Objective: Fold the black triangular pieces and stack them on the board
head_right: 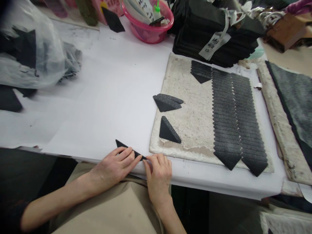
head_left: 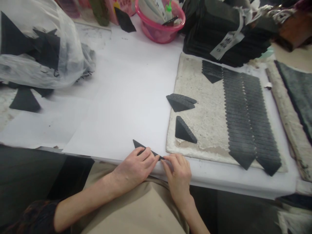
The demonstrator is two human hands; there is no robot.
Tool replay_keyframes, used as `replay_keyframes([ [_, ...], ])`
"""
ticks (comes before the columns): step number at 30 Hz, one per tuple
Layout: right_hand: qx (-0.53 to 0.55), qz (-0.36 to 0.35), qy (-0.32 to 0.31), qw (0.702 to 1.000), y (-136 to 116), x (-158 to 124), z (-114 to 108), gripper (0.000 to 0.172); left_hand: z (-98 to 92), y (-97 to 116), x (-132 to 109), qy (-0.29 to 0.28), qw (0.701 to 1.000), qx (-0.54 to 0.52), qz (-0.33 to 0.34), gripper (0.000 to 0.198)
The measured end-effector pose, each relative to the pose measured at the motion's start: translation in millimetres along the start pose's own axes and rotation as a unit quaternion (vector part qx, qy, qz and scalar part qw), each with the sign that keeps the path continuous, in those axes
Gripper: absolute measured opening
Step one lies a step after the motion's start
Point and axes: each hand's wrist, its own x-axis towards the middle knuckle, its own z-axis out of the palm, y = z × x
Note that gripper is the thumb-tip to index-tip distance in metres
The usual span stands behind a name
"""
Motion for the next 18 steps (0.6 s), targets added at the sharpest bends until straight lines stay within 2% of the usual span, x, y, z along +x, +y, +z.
replay_keyframes([
  [12, -0.093, 0.024, -0.002, 0.995, -23, 8, 3, 0.008, 8.9, -4, -11, 0.091, 0.989, -0.093, -0.064, 0.026],
  [15, -0.103, -0.011, 0.008, 0.995, -27, 7, 6, 0.009, 10.4, -2, -12, 0.101, 0.991, -0.070, -0.050, 0.027],
  [18, -0.089, -0.074, 0.019, 0.993, -28, 4, 10, 0.022, 13.5, 0, -12, 0.107, 0.992, -0.048, -0.039, 0.024],
])
